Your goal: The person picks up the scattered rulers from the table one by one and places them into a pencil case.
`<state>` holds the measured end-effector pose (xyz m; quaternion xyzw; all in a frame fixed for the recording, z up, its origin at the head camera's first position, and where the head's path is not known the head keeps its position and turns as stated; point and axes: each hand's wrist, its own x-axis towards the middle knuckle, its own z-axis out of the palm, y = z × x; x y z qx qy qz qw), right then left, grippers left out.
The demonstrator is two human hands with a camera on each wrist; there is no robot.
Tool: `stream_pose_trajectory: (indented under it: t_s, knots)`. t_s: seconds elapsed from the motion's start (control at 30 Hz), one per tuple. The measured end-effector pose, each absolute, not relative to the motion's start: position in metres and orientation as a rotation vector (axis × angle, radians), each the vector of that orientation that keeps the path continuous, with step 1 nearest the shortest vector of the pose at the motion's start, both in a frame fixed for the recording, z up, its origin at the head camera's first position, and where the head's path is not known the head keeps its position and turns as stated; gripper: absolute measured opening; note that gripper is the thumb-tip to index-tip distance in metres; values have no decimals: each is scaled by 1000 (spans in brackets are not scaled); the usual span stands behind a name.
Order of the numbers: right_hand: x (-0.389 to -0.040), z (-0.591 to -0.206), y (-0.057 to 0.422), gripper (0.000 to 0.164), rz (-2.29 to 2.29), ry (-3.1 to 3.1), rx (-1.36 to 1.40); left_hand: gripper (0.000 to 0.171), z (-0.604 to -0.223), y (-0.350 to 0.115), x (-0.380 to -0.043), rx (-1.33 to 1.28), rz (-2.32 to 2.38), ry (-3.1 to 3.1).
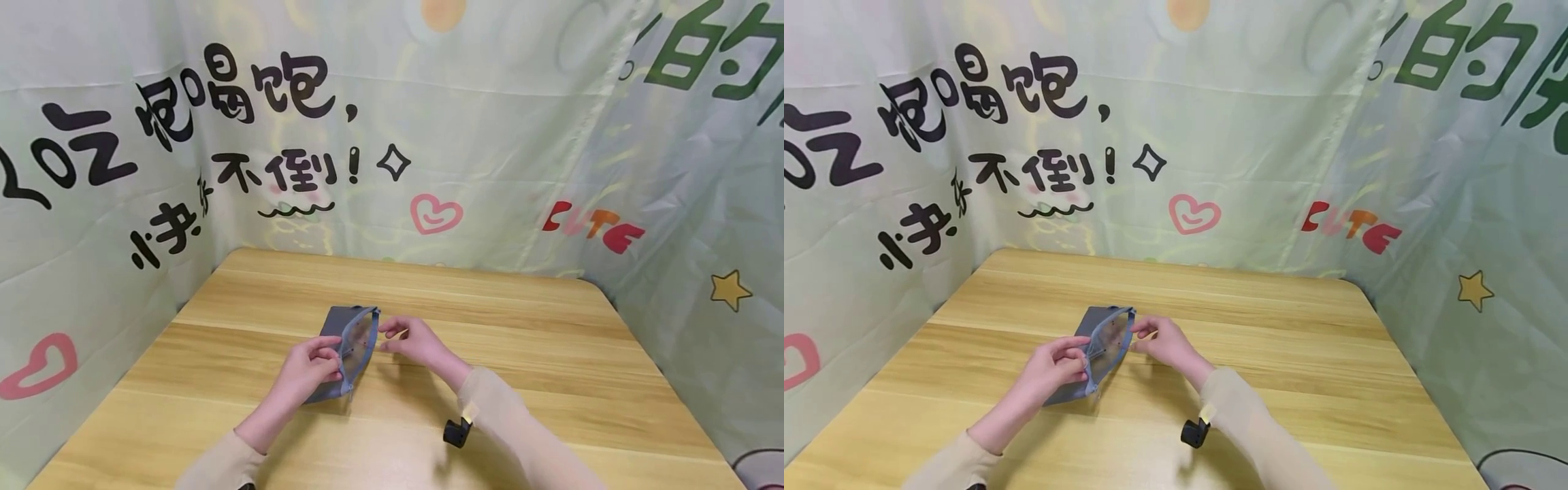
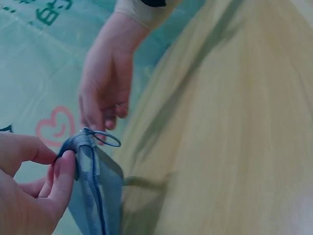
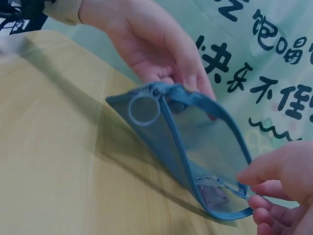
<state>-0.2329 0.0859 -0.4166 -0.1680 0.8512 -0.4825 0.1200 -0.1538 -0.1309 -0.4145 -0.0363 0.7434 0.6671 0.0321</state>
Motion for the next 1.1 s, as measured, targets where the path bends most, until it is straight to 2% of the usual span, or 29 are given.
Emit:
stream_pose_trajectory:
  t_s: [0.43, 0.9, 1.1]
  knots:
    - [-222, -403, 129, 21, -1414, 2602, -445, 44, -422, -112, -165, 16, 1963, 2374]
    - [-211, -392, 147, 21, -1366, 2622, -543, 47, -440, -89, -189, 215, 1783, 2353]
    - [-211, -393, 158, 21, -1357, 2644, -483, 49, -446, -79, -195, 296, 1762, 2341]
